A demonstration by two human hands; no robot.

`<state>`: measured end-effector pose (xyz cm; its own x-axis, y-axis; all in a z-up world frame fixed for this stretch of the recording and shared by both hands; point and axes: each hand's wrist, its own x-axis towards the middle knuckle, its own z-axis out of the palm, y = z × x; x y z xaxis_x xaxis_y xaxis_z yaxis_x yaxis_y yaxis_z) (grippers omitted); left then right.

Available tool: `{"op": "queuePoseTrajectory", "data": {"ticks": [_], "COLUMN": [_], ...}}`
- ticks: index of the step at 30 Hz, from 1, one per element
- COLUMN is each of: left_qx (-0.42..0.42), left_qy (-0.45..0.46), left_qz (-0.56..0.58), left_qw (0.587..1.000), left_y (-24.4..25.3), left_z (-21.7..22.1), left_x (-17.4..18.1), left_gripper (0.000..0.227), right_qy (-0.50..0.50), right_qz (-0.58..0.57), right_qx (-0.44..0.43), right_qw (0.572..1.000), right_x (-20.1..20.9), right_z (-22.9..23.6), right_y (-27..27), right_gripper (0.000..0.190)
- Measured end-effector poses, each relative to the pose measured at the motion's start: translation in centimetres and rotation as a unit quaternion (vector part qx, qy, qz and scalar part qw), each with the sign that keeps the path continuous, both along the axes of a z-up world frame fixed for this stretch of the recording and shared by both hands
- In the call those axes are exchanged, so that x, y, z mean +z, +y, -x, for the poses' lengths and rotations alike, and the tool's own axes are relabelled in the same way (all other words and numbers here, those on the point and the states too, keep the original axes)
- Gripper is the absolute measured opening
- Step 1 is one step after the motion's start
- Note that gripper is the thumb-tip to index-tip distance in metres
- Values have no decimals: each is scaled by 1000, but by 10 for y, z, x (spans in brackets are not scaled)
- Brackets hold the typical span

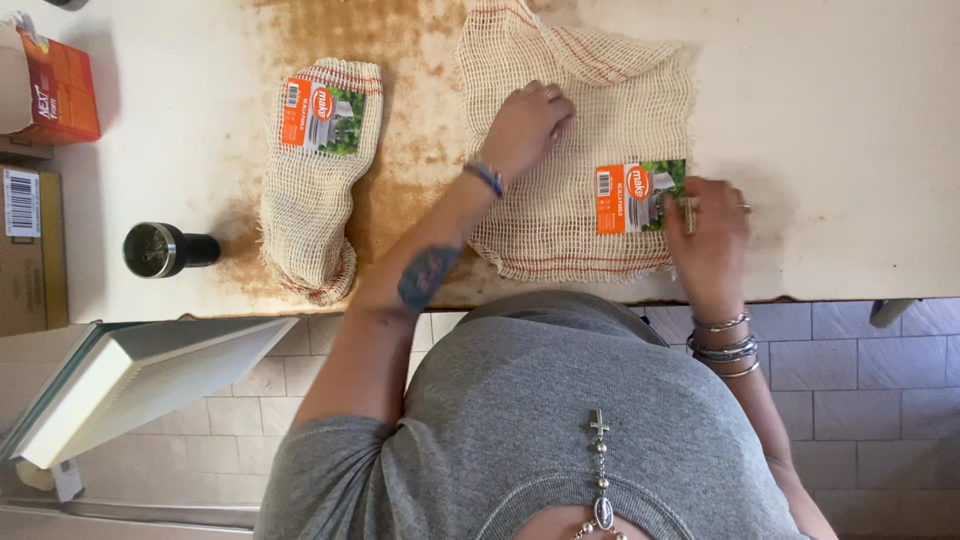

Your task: The person picks up mesh cleaning bags from a table, removes the product labels, and folds the bags into smaller rectangles by hand.

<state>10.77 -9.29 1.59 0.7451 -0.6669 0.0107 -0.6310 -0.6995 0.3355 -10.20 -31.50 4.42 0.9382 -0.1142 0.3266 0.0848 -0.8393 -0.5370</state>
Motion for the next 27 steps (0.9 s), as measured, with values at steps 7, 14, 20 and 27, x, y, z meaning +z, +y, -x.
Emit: {"op": "queuePoseTrajectory", "data": {"ticks": [7,14,20,27], "left_qx": [-123,-12,23,306], "left_qy": [-18,-85,-15,117], "left_qz": [175,69,113,203], "left_qw": [977,994,993,923], "left_y": [-23,-2,90,127], "left_z": [-78,-53,43,63], "left_x": [-24,-21,1,-15], "left_gripper": [25,37,20,30], "right_qy": [165,177,96,150], "right_qz": [105,83,10,-75], "right_qx": [161,181,136,-75], "right_qw": [967,964,986,983], "right_x": [-29,-2,-4,-20], "right_z": [-15,-17,13,-7], "right_y": [18,17,-17,-41], "right_gripper": [87,91,61,19]}}
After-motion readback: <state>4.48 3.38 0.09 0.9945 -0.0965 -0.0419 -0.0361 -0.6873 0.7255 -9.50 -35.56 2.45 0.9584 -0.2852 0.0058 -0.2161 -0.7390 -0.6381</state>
